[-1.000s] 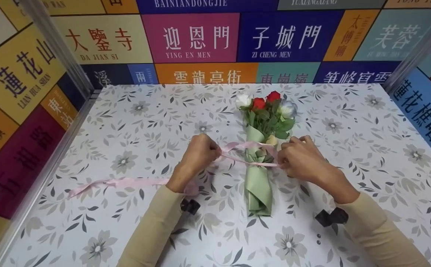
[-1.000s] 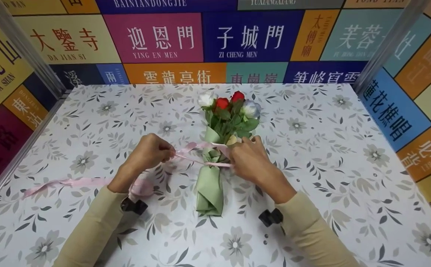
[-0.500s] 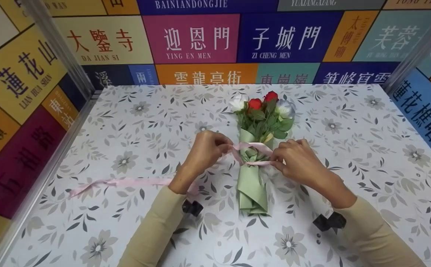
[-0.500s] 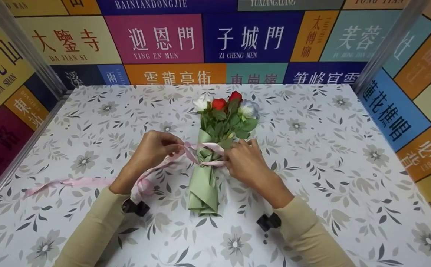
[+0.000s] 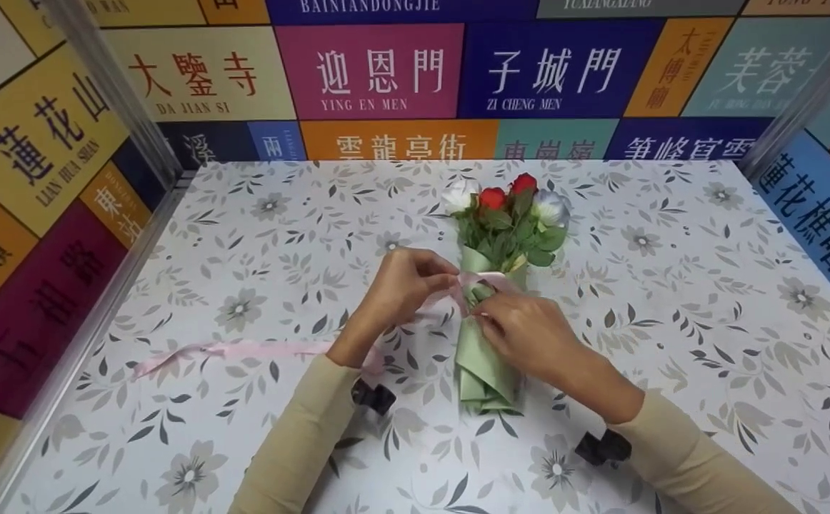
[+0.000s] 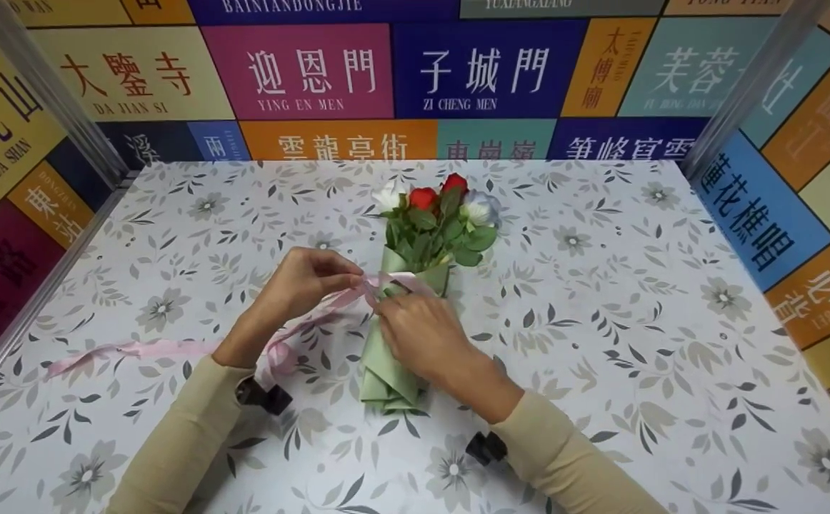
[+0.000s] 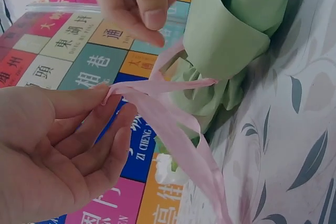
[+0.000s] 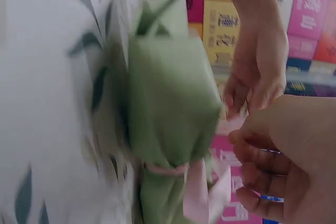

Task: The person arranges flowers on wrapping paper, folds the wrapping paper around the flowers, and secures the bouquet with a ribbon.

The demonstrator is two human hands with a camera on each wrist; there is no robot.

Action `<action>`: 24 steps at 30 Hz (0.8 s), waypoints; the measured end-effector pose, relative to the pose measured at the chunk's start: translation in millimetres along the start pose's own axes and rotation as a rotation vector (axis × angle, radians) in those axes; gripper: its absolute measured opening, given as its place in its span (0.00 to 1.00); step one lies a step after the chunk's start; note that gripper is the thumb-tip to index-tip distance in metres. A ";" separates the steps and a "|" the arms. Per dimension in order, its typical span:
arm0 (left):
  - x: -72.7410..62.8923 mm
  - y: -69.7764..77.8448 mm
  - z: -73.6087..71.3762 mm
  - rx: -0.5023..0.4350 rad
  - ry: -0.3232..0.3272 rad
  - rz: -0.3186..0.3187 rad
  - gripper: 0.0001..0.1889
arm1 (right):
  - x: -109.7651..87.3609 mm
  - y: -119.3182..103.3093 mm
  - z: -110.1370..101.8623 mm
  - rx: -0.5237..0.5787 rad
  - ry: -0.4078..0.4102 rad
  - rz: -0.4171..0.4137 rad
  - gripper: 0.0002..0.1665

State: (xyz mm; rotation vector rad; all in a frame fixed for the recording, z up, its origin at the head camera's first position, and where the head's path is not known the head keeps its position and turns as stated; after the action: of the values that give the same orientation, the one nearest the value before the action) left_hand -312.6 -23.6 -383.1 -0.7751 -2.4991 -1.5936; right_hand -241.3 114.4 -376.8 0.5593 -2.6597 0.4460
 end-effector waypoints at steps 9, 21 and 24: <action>3.6 -9.7 -2.9 -0.043 -0.009 -0.023 0.05 | 1.0 -66.0 36.7 -0.348 0.087 -0.230 0.08; 7.9 -31.6 -11.1 -0.058 -0.003 -0.010 0.05 | 35.4 -87.4 94.3 -0.667 -0.022 -0.054 0.06; 8.0 -34.8 -12.6 -0.046 0.001 -0.017 0.04 | 39.8 -88.4 103.4 -0.713 -0.064 -0.047 0.05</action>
State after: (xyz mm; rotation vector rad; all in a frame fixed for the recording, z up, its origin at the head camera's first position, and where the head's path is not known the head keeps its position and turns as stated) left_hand -337.8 -43.2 -403.4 -0.7611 -2.4833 -1.6619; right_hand -267.4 -14.2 -430.4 0.4032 -2.6068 -0.5311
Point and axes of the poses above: each hand's wrist, its own x-axis towards the middle knuckle, its own z-axis out of the palm, y = z × x, the point moved 8 cm from there along x, towards the middle knuckle, and after that the axes turned 15 degrees about z, right-handed, at the moved point
